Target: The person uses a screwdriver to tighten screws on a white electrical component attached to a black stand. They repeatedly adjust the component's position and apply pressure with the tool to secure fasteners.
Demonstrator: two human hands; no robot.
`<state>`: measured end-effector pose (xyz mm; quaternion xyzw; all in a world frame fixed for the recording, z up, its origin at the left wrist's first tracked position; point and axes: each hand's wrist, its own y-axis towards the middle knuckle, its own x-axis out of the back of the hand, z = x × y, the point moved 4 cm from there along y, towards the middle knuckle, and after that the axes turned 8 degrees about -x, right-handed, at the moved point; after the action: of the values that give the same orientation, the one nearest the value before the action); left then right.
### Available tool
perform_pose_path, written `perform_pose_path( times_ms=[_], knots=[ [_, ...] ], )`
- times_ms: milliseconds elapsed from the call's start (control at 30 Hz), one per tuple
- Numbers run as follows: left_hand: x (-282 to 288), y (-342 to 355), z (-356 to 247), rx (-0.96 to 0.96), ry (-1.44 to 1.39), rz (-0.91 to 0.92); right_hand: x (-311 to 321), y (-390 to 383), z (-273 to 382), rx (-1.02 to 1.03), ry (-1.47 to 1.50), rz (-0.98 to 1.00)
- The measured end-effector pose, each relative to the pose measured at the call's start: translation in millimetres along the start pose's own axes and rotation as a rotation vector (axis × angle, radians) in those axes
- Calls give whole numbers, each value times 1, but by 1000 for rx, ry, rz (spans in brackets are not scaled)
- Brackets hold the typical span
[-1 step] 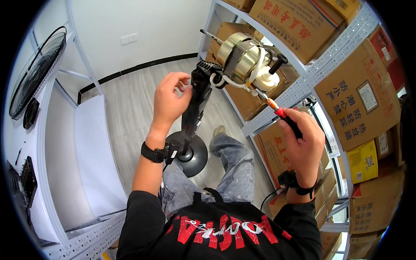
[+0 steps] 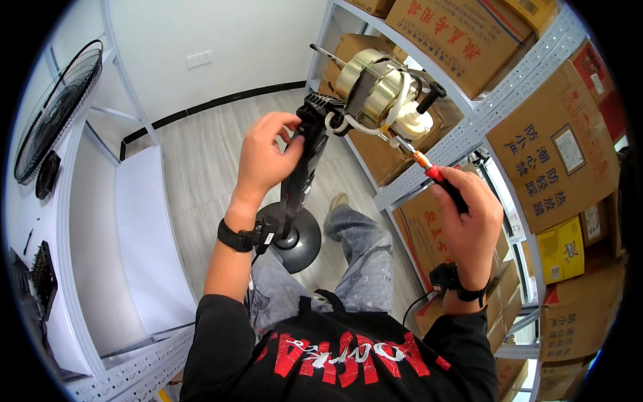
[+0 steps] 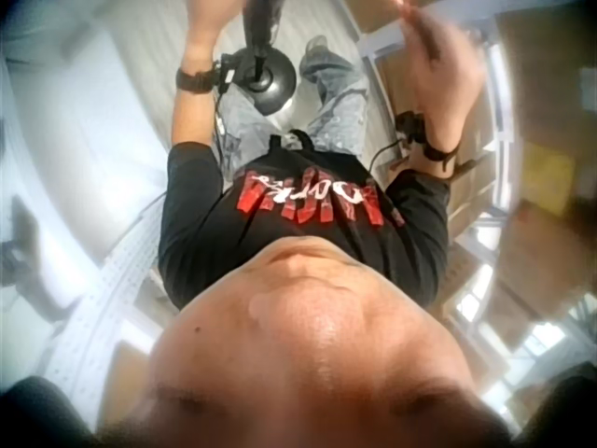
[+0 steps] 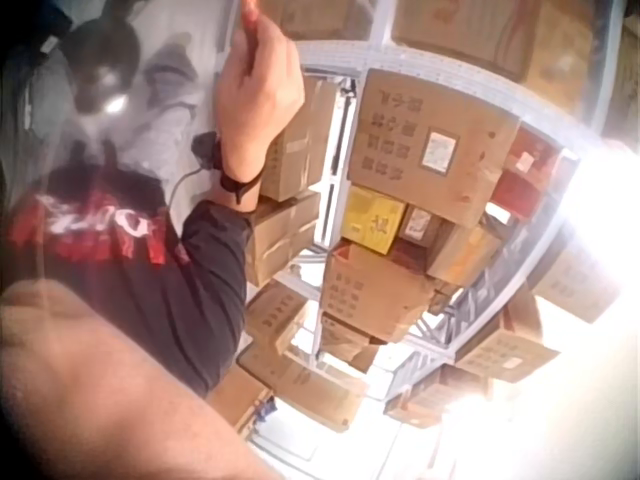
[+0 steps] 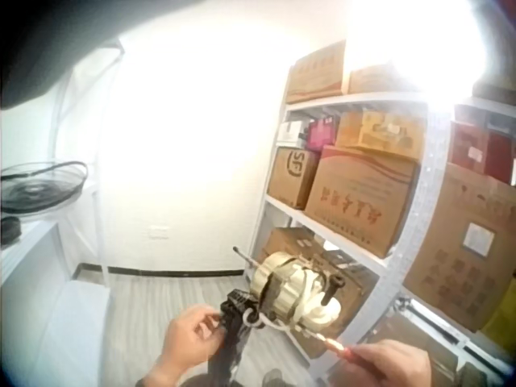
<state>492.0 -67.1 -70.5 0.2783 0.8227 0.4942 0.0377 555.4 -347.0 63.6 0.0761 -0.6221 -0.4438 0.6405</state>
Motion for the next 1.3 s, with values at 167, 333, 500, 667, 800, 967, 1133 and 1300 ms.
perform_pose_path(
  times_ms=[167,333,500,667,800,967,1133,1300],
  knots=[
    [-5,3,-4,99,-29,-31,-2,-1,0,9,17,-16],
    [-19,2,7,605,-470,-26,-1,-1,1,-1,27,-4],
    [-14,-4,8,361,-359,-73,-2,-2,-4,1,36,22],
    [-12,3,9,39,192,69,0,-1,4,-44,-27,-33],
    [-24,-7,24,606,-389,101,1,-3,2,-23,-94,-37],
    [-15,-3,22,742,-486,109,-4,-4,2,10,-72,-76],
    [1,11,-13,6,105,-63,-6,-2,1,23,-29,-41],
    [-6,7,17,75,184,79,-7,-1,2,-37,8,2]
  ],
)
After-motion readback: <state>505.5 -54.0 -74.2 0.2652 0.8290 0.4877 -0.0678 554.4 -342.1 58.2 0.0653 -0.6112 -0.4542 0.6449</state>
